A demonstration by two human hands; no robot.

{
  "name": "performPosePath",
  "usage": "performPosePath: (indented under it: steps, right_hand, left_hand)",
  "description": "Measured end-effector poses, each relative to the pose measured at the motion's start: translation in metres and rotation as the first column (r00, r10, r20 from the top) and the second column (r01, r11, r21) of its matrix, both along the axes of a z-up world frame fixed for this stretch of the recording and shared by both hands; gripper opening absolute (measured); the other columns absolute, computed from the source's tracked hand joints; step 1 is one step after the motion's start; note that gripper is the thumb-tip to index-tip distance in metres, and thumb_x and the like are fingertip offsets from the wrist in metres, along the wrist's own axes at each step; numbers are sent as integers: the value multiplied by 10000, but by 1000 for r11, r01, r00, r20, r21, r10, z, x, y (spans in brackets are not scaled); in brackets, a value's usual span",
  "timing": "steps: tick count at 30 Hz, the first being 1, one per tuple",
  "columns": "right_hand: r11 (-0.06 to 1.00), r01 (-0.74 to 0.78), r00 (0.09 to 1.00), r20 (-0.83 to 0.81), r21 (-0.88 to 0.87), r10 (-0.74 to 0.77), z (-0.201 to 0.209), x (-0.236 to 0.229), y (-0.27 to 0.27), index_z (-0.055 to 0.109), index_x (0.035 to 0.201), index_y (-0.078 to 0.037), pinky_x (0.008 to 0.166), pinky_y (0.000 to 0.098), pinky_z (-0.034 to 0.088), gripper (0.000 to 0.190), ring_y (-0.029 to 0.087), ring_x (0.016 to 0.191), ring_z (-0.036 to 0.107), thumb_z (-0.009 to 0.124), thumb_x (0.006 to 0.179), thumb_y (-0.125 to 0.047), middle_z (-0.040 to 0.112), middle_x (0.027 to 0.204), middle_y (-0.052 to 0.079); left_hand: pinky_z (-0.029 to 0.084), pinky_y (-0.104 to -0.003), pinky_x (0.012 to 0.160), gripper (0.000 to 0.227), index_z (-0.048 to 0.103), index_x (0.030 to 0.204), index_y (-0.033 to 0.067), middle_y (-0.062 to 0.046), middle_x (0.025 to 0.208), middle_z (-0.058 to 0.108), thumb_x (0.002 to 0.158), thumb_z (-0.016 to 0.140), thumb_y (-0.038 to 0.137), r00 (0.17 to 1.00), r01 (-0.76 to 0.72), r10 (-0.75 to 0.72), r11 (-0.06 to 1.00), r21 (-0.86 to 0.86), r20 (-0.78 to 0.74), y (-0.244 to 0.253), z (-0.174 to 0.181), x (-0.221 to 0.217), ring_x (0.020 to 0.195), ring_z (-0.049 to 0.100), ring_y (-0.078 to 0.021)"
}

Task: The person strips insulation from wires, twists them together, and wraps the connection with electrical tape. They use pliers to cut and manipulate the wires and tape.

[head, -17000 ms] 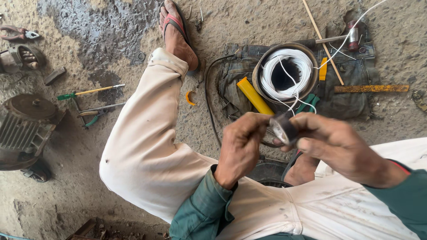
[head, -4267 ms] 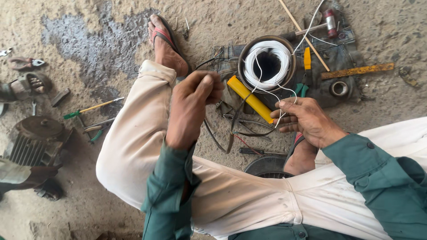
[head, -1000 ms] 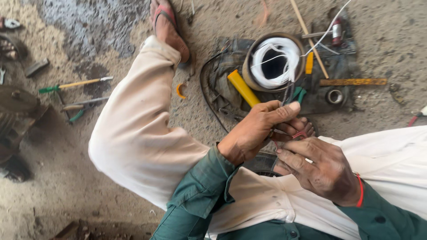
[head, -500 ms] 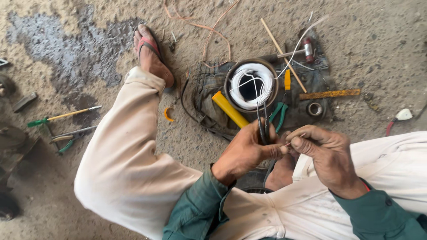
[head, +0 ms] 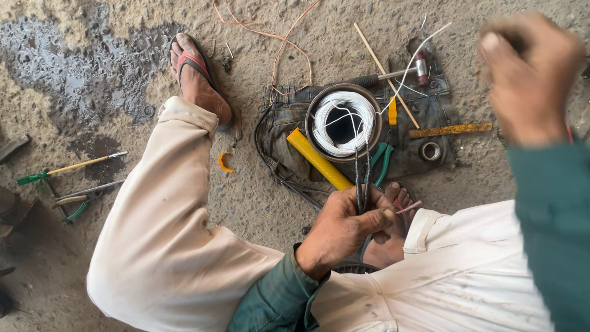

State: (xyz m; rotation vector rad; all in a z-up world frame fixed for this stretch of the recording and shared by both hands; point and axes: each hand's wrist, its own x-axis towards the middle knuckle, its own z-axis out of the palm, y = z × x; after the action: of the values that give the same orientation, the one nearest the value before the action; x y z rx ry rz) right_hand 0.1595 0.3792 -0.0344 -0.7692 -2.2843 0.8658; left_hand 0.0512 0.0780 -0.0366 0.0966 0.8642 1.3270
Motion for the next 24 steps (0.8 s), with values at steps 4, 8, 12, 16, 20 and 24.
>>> performPosePath:
  steps: [4,8,12,16,20,24]
  right_hand:
    - [917,-218,898,436,334,55,-31,-1,35,714,1143,-34,810,382,573,108,233,828,681,631,1097,-86,709,973,142]
    - [954,-217,649,761,209,-19,-10,-4,12,765,1080,-46,600,378,527,171,215,568,622,661,1116,-177,698,752,138]
    - [1000,-17,549,836,24,-11,35,33,-58,771,1170,-94,499,354,508,206,181,476,616,654,1052,-216,736,700,124]
    - [964,-1,882,454,-265,126,47,58,-137,721,1217,-41,567,310,539,329,140,609,678,702,923,-187,749,865,101]
    - [827,125,937,340,-549,84,47,61,-193,737,1178,-47,541,281,563,286,120,618,692,694,908,-129,787,816,62]
    - [838,102,963,263,-536,51,48,56,-206,729,1105,-24,583,254,564,212,95,723,708,706,911,-107,783,899,58]
  left_hand:
    - [535,-253,679,80,673,1019,-22,-40,845,682,950,671,19,999,-43,43,998,-53,-1,2,5,0,734,626,-95]
    - [480,-230,613,65,706,975,0,-12,784,683,924,709,40,997,-54,46,991,-120,-68,1,10,-6,662,590,-77]
    - [417,-223,564,47,717,927,17,9,741,654,909,744,50,994,-96,90,989,-113,-60,-3,10,-7,617,537,-58]
    - [417,-222,560,49,716,909,29,12,746,662,908,745,69,992,-116,110,986,-119,-56,-1,9,-5,608,523,-50]
    - [420,-219,560,61,709,923,37,19,748,649,926,743,87,991,-118,109,986,-121,-81,-4,5,-3,610,527,-53]
    - [417,-218,556,78,703,939,40,15,747,642,941,730,113,993,-96,90,991,-88,-77,-6,3,-2,618,535,-58]
